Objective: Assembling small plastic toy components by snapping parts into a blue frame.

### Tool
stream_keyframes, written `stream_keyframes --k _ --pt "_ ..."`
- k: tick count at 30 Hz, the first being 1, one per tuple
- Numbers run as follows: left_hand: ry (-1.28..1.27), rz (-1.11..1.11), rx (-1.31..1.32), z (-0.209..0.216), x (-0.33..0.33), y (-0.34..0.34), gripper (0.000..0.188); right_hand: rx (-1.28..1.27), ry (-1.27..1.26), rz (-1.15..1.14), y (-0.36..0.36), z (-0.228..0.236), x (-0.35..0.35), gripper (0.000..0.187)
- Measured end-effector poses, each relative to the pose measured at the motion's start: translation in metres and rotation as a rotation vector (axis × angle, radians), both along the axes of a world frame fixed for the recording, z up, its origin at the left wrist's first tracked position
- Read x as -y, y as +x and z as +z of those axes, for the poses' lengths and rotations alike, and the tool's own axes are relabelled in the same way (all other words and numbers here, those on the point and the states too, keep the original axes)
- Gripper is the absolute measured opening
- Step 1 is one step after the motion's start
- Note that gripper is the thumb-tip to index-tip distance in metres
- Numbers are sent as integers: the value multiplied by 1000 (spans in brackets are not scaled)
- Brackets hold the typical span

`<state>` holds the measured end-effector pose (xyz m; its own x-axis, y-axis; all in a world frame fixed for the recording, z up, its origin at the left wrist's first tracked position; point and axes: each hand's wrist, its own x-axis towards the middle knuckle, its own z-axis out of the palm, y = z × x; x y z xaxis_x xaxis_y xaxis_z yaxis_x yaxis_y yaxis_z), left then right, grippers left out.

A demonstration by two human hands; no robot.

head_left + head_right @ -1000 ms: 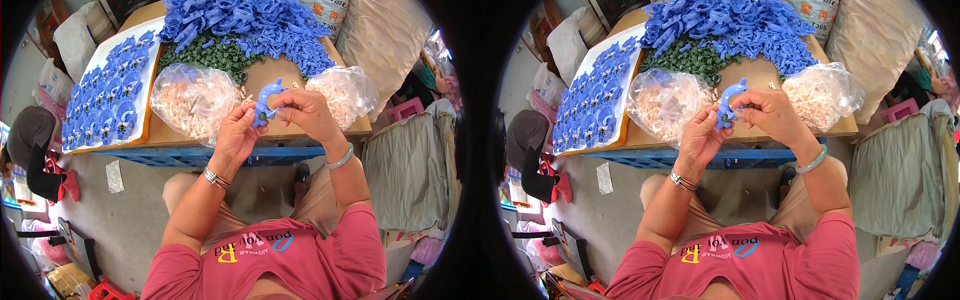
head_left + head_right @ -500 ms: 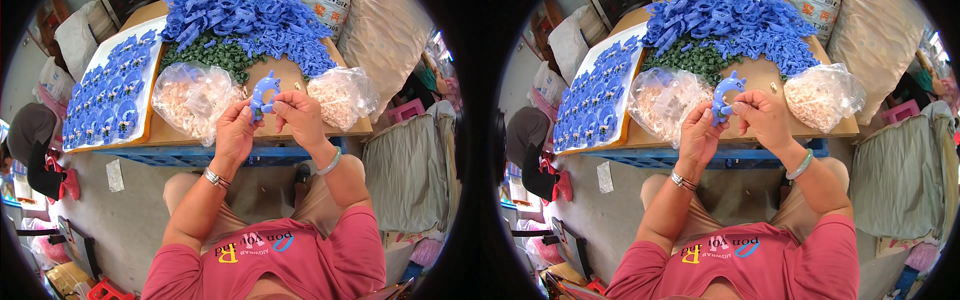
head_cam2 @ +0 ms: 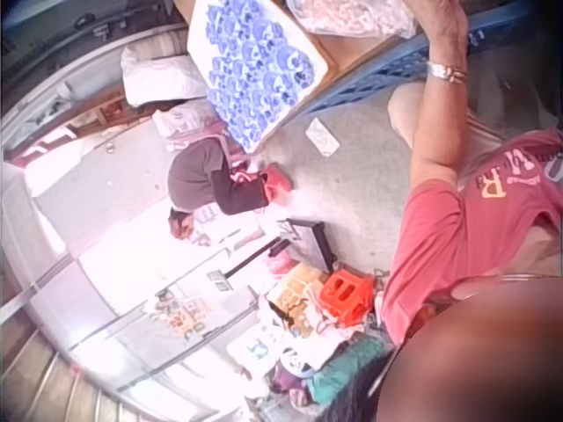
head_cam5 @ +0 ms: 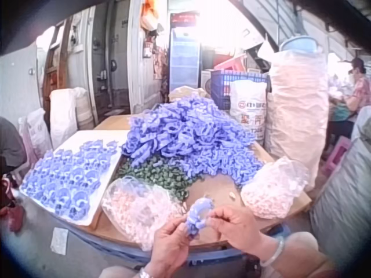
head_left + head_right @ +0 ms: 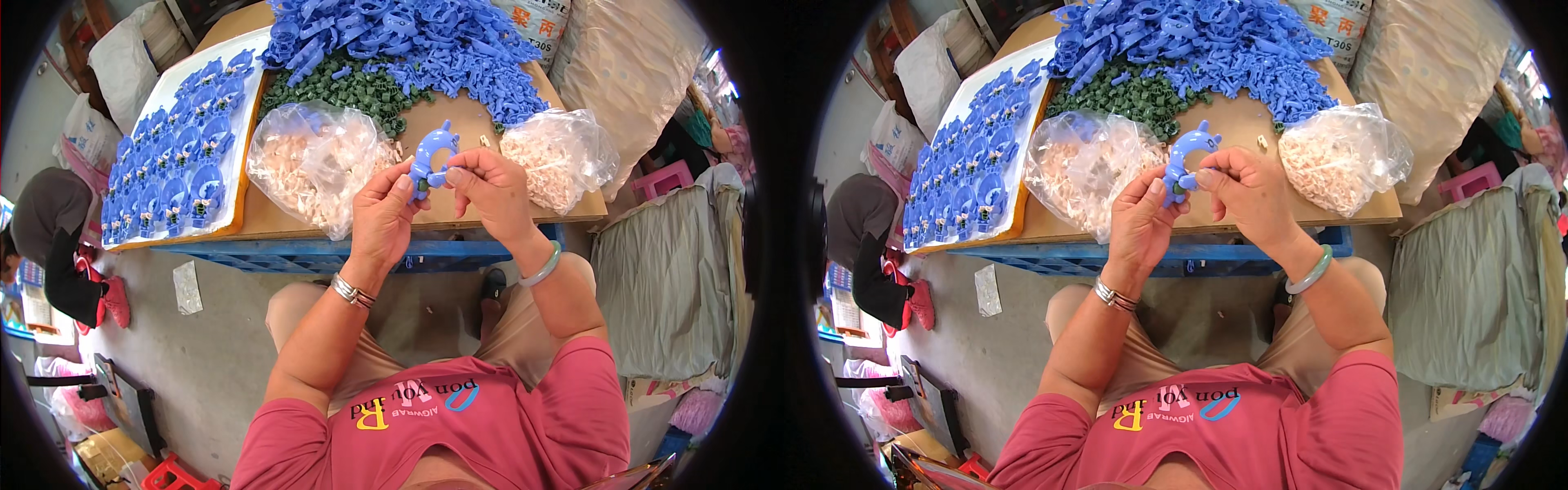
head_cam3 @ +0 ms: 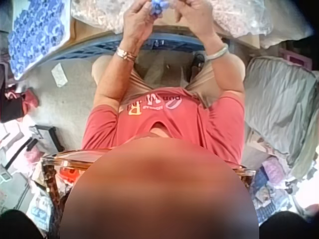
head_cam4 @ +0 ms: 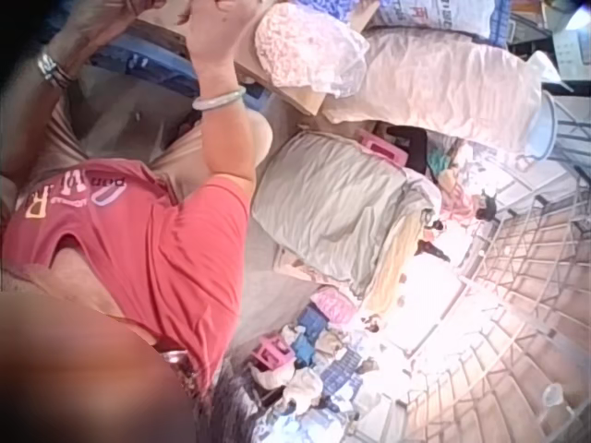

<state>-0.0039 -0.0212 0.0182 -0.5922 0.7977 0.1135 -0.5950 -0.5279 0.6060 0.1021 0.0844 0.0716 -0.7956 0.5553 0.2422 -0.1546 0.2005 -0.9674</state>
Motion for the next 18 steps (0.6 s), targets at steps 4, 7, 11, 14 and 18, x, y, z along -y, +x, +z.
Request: stream_keyframes --k 4,7,11,14,18 --pt "12 -12 33 3 0 1 27 -6 -254 -14 -3 -1 6 14" --pt "31 -32 38 3 1 0 28 -19 -351 -10 -4 -4 8 16" --pt "42 -54 54 3 1 -3 28 -18 -360 4 -5 -4 7 15" --pt "39 -61 58 1 1 -4 27 -50 -316 11 -5 -9 3 13" --pt "21 -76 94 2 2 -4 26 -104 -234 55 -5 -12 -3 10"
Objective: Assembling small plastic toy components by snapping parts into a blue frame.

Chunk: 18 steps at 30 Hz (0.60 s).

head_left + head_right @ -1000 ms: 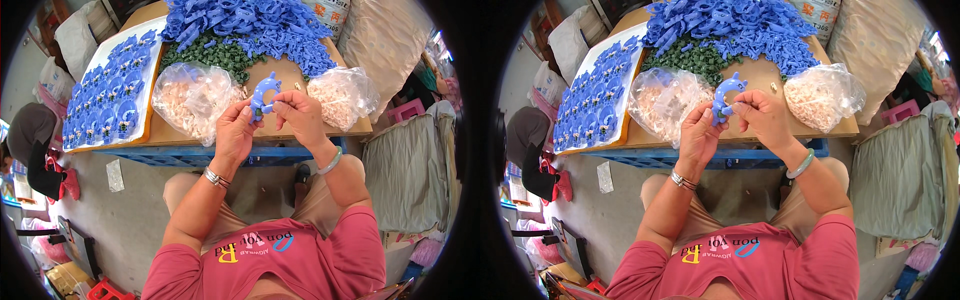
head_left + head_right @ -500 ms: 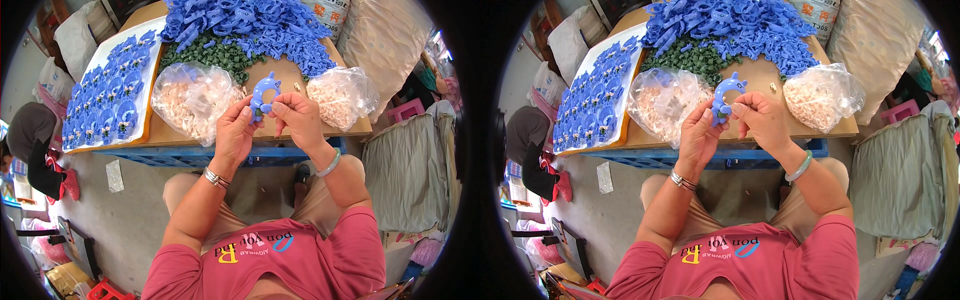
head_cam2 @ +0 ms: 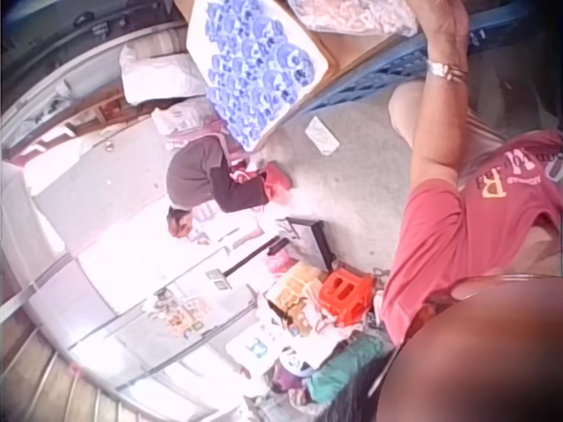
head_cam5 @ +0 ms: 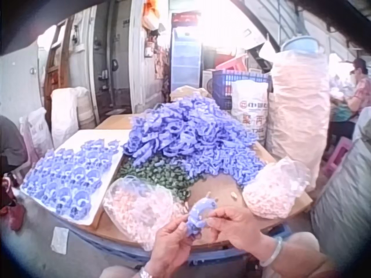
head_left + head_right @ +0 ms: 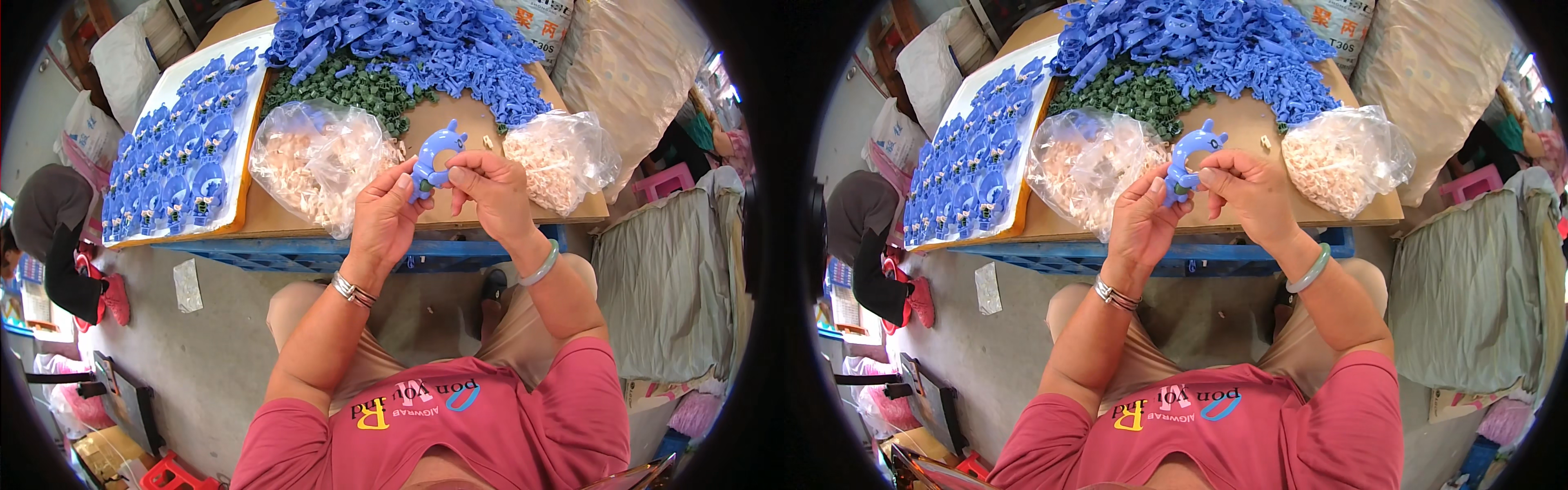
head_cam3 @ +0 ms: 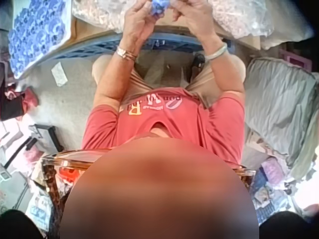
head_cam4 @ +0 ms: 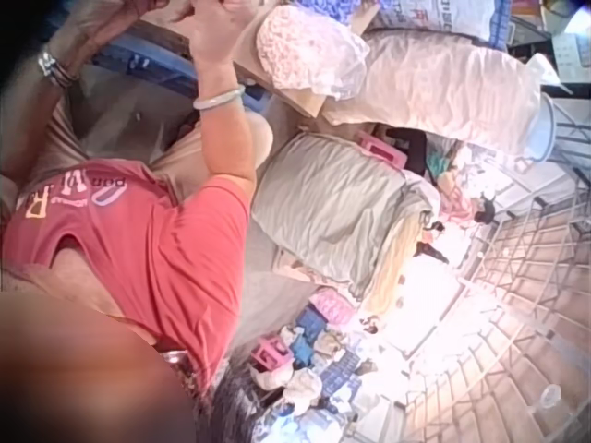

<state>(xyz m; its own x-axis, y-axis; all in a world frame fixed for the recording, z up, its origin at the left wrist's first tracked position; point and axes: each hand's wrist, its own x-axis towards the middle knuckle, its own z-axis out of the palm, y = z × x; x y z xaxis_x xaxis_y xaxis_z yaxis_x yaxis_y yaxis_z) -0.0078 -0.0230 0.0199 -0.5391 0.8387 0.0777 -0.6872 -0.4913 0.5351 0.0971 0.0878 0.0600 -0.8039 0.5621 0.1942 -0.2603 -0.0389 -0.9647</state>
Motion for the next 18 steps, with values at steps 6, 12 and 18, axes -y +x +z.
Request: stream_keyframes --k 6,12,18 --pt "3 -19 36 -3 -1 -3 26 -59 -190 104 2 4 -13 10" --pt "-4 -20 52 -3 -1 -3 26 -42 12 25 6 13 -17 11" --pt "-22 -31 41 -6 -3 -3 25 54 -18 25 10 17 -25 11"
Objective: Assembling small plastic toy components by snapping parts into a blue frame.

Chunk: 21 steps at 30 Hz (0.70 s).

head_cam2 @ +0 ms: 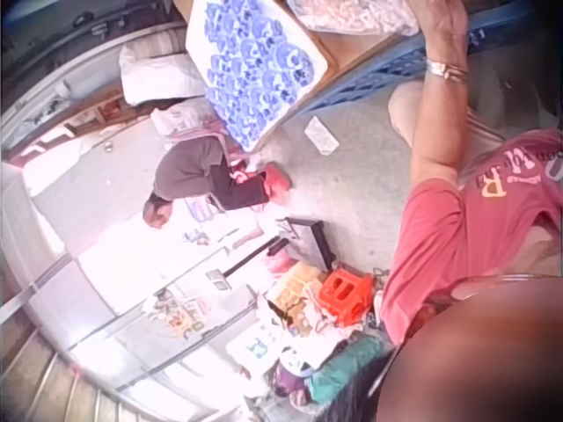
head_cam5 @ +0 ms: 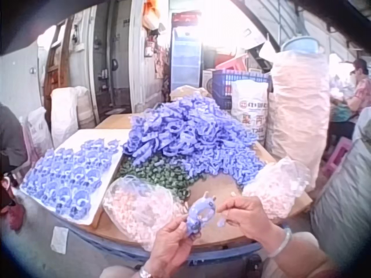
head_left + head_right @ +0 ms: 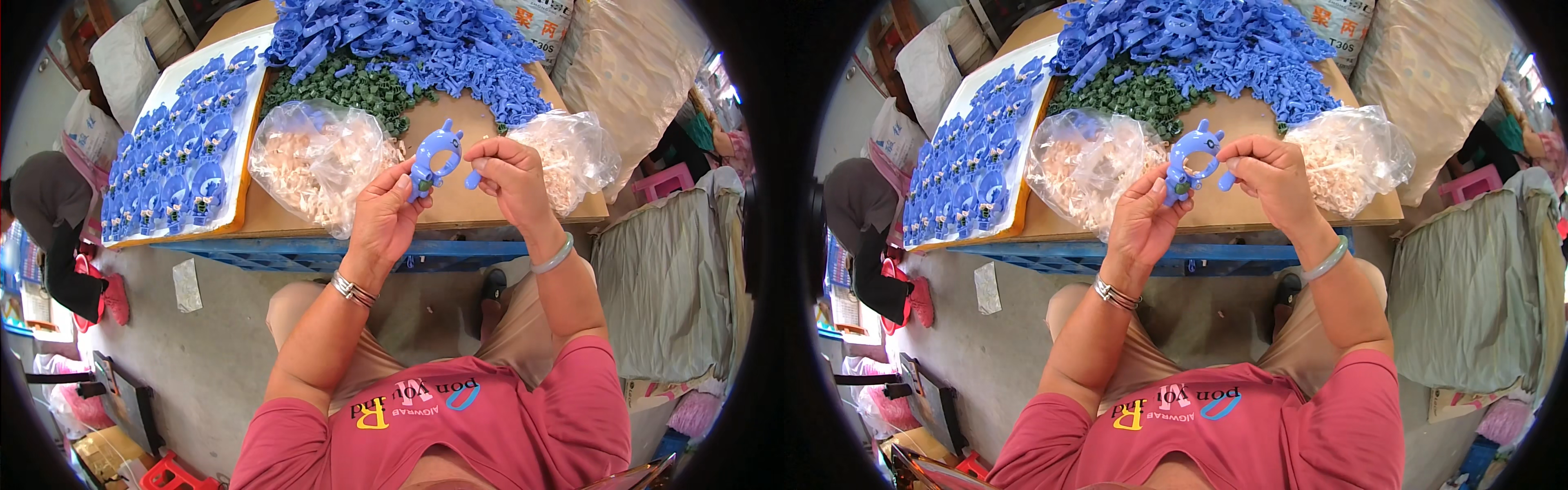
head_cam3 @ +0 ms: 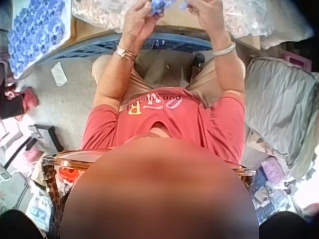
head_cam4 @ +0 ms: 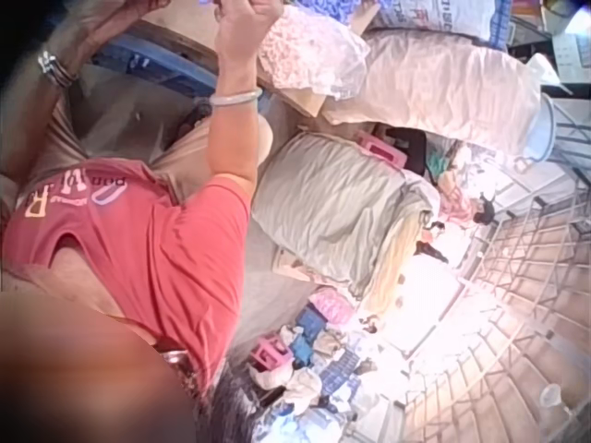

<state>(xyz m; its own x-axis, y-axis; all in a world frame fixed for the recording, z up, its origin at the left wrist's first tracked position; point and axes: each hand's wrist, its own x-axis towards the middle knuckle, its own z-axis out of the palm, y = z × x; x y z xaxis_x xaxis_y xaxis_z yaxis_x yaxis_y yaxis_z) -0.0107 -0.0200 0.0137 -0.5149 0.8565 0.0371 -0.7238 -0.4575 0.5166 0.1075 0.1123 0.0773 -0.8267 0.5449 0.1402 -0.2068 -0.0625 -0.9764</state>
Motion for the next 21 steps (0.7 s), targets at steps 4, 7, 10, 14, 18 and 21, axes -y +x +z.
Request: stream_keyframes --k 4,7,10,14,18,21 --pt "10 21 -13 0 0 1 26 114 110 20 -1 3 11 6" --pt "-65 110 -162 7 2 7 26 39 388 32 -5 -6 15 8" --pt "-318 697 -1223 17 6 13 32 152 403 57 -7 -7 15 11" --pt "-273 817 -1378 12 4 10 35 265 -84 83 -6 -5 16 13" --pt "-229 931 -1603 16 6 6 42 182 -370 108 -8 -12 14 17" --pt "-209 945 -1656 18 6 5 44 116 -518 164 -7 -15 7 17"
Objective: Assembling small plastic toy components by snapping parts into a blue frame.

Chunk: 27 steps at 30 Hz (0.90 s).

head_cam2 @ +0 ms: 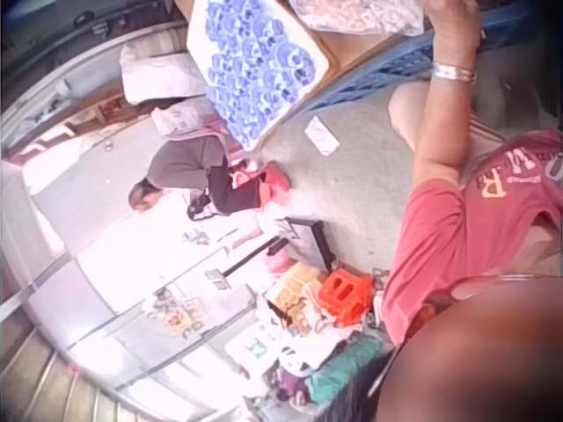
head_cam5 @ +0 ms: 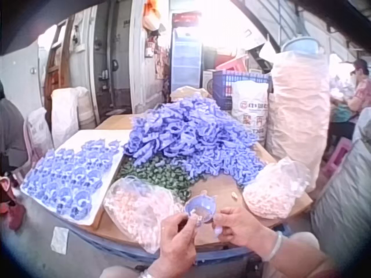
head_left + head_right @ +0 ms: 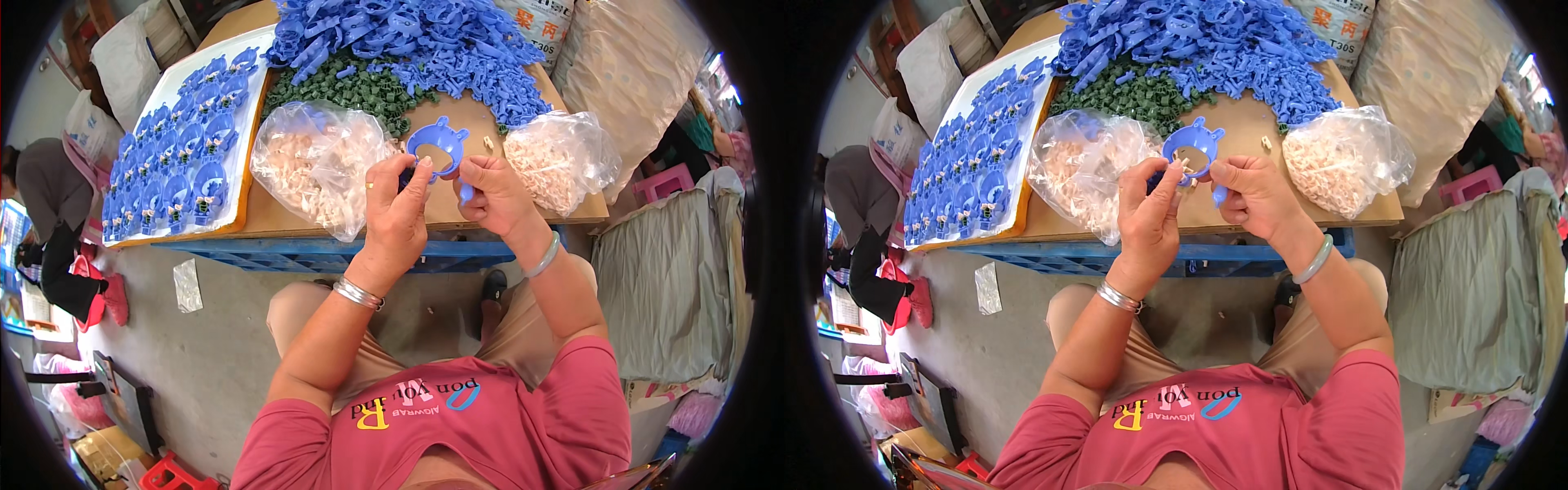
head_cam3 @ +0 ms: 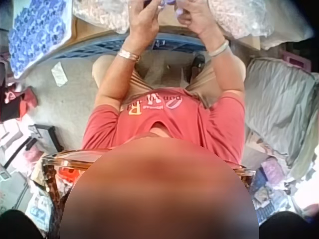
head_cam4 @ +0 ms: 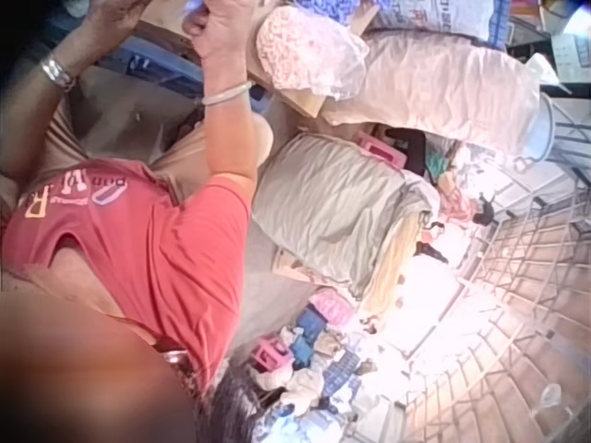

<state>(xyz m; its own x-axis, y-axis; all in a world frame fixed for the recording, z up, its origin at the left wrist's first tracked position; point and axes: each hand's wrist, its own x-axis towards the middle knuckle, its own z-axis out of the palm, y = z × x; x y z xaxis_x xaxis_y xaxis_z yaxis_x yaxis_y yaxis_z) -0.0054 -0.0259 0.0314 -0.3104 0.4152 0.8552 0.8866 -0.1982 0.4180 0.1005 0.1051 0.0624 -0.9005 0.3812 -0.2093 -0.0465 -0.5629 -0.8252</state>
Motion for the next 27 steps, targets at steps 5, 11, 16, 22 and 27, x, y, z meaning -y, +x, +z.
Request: stream_keyframes --k 5,11,16,22,27 --pt "-25 3 -95 1 1 -2 44 26 -17 17 1 4 3 18" --pt "-11 -34 -59 2 -2 1 44 41 45 -16 4 9 4 19" --pt "1 -105 148 0 -2 1 38 40 44 -49 3 10 6 20" --pt "-37 -114 360 -3 0 1 26 9 61 -37 2 7 5 17" --pt "171 -683 1370 -4 1 -4 22 -114 194 -58 8 14 -2 13"
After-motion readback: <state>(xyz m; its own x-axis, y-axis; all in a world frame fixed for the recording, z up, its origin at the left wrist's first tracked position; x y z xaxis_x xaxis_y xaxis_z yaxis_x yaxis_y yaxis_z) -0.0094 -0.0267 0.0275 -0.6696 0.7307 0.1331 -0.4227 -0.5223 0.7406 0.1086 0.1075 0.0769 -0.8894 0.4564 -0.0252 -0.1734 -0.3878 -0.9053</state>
